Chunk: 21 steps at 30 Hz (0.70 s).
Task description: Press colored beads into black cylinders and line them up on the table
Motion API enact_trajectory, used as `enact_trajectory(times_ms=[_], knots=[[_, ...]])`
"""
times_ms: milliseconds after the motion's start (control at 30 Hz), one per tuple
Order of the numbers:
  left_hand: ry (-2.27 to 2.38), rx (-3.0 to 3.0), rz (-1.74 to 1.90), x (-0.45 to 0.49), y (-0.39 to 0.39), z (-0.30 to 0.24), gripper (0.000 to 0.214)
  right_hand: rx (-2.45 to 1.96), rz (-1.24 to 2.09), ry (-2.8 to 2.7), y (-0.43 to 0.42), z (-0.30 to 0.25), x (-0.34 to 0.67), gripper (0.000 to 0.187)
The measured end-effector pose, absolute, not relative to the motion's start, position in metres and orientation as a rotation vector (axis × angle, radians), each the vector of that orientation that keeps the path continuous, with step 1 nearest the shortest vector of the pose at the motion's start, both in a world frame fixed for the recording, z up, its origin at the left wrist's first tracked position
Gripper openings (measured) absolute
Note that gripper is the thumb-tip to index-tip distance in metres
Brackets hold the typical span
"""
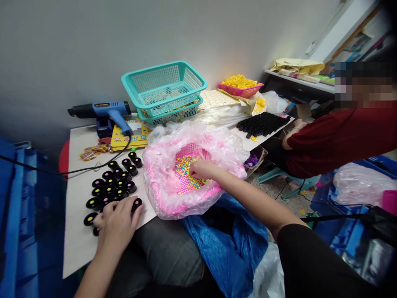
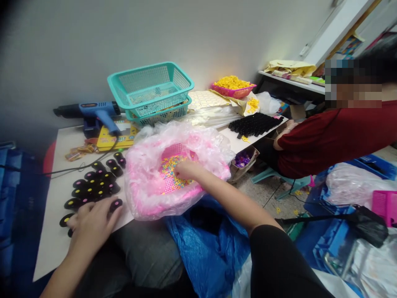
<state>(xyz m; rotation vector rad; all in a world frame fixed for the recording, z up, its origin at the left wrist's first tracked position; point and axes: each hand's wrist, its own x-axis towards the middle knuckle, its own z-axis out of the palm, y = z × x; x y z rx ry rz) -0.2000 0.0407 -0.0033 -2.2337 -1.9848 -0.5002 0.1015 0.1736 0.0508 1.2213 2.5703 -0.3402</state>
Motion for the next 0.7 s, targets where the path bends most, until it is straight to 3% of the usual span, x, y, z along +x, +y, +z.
enact_trajectory(times_ms=[167, 333, 433, 533, 700], knots=[[-2.209, -1.943, -0.447, -0.194, 0.037, 0.003, 0.04, 1.181, -0.293, 2.613, 0.17, 0.049, 0.1, 0.022], [-2.114, -1.912, -0.856, -0.184, 0.015, 0.01, 0.033, 1.229, -0.268, 2.648, 0.168, 0.05, 0.101, 0.017], [-1.899, -2.509, -0.993, -0.156, -0.004, 0.01, 0.026, 1.313, -0.297, 2.688, 0.167, 0.054, 0.109, 0.017], [-1.636, -3.24, -0.669, -0.098, -0.008, 0.003, 0.023, 1.453, -0.414, 2.789, 0.164, 0.059, 0.119, 0.013], [-1.582, -3.721, -0.293, 0.006, 0.019, -0.021, 0.026, 1.626, -0.845, 2.964, 0.144, 0.066, 0.132, 0.006]])
